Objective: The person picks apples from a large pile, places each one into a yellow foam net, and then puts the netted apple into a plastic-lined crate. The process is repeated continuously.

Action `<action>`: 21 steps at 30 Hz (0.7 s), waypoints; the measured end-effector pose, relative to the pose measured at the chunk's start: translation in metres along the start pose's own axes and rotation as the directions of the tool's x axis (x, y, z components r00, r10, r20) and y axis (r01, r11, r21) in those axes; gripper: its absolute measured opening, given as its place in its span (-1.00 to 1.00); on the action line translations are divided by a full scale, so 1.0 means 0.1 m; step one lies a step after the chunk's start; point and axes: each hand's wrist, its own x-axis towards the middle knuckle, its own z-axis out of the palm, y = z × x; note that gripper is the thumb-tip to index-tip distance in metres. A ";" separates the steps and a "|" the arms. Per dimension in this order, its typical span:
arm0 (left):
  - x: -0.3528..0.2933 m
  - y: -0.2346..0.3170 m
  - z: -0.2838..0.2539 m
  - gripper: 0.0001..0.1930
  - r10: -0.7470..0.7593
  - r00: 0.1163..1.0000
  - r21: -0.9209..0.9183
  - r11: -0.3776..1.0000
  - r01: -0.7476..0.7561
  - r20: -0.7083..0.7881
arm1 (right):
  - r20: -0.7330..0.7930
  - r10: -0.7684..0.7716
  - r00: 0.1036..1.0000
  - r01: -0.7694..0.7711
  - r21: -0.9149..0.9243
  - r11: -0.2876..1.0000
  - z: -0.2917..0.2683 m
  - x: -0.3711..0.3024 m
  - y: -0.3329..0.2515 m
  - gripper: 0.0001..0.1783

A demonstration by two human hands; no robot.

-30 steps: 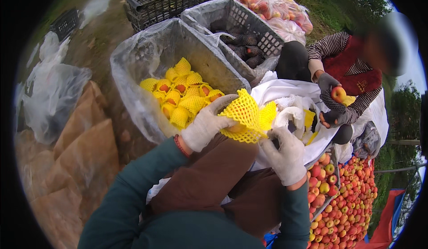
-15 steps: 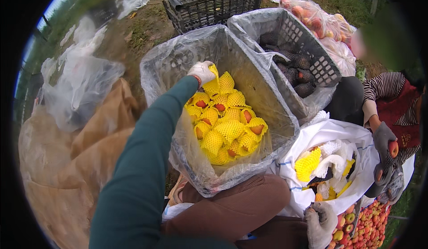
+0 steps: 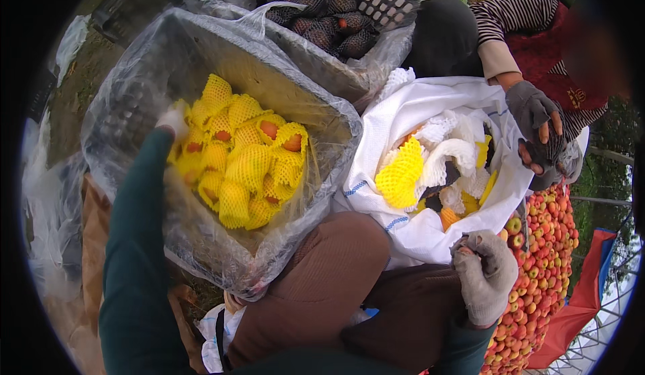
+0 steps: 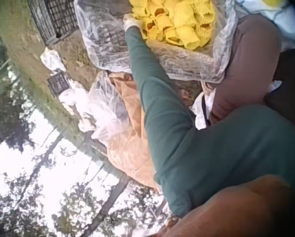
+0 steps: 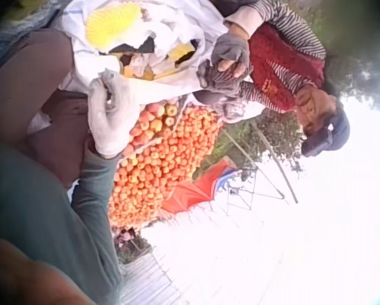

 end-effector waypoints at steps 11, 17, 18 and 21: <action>-2.13 1.60 -1.47 -0.66 0.575 0.700 -0.718 0.258 -0.647 -0.424 | 0.464 0.264 0.845 0.054 -0.566 0.822 0.13 1.02 0.82 -0.55; -3.42 2.02 -1.06 -0.76 0.617 0.722 -0.912 0.019 -0.410 -0.312 | 0.396 0.334 0.855 0.031 -0.682 0.730 0.69 1.15 1.16 -0.40; -3.55 2.05 -0.99 -0.76 0.598 0.761 -0.960 -0.052 -0.276 -0.251 | 0.407 0.330 0.852 -0.007 -0.621 0.784 0.66 1.11 1.07 -0.44; -3.76 1.98 -0.95 -0.76 0.555 0.812 -0.983 -0.132 -0.131 -0.182 | 0.410 0.169 0.896 -0.052 -0.281 0.958 0.26 1.05 0.62 -0.50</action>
